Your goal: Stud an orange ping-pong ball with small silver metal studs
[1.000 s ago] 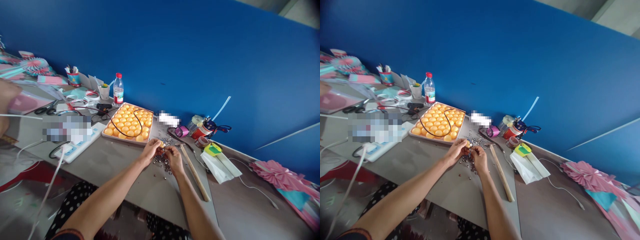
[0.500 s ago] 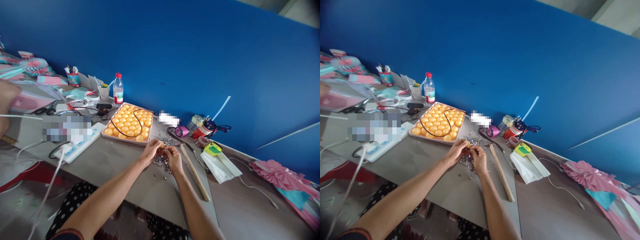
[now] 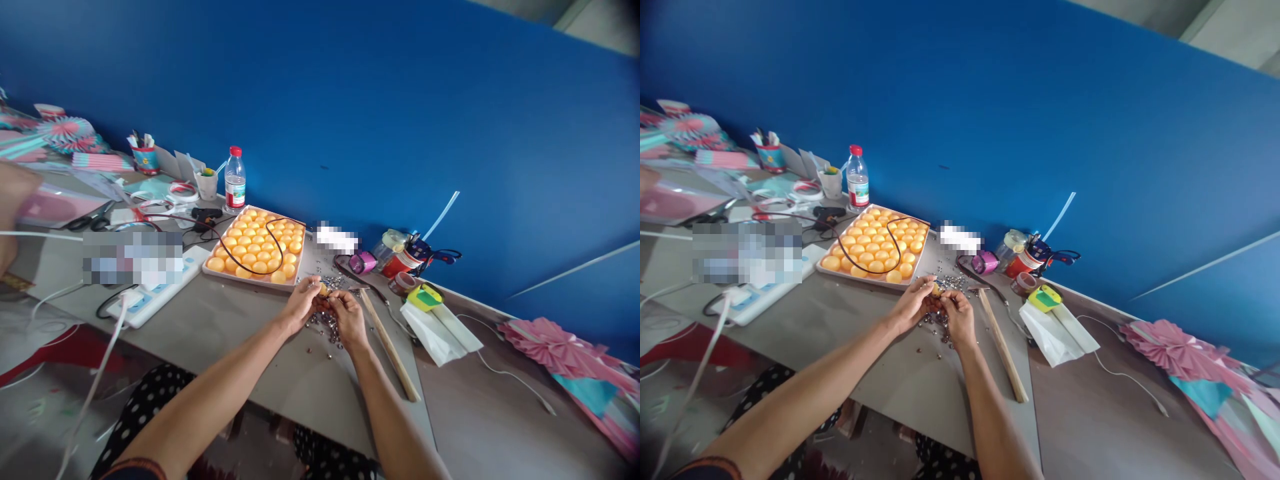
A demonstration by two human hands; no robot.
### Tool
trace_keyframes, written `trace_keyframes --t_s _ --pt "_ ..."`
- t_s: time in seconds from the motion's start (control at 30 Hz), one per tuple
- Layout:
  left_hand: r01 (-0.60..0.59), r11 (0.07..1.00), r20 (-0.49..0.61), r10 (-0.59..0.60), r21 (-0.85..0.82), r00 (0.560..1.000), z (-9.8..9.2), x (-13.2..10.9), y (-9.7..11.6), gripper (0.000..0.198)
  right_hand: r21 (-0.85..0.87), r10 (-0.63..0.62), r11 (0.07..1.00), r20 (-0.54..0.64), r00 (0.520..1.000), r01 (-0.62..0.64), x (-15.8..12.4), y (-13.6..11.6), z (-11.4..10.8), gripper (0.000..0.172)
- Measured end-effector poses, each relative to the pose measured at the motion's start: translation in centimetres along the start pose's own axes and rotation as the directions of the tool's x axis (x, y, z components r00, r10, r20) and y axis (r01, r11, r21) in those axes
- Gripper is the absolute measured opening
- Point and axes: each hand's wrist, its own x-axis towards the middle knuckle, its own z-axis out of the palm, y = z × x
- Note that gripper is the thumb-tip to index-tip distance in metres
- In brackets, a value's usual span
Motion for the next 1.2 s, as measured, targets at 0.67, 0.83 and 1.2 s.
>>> trace_keyframes --t_s 0.67,0.83,1.2 --pt "0.012 1.000 0.037 -0.011 -0.018 0.999 0.07 -0.20 -0.05 0.032 -0.023 0.003 1.000 -0.054 0.999 -0.004 0.14 0.43 -0.11 0.022" --pt "0.008 1.000 0.038 -0.008 -0.018 0.999 0.08 -0.19 -0.07 0.032 -0.006 0.018 1.000 -0.016 1.000 -0.018 0.16 0.23 -0.25 0.021" --pt "-0.024 0.999 0.031 0.023 0.036 0.999 -0.05 -0.27 -0.22 0.038 -0.069 0.009 0.998 -0.031 0.999 -0.011 0.07 0.34 -0.21 0.023"
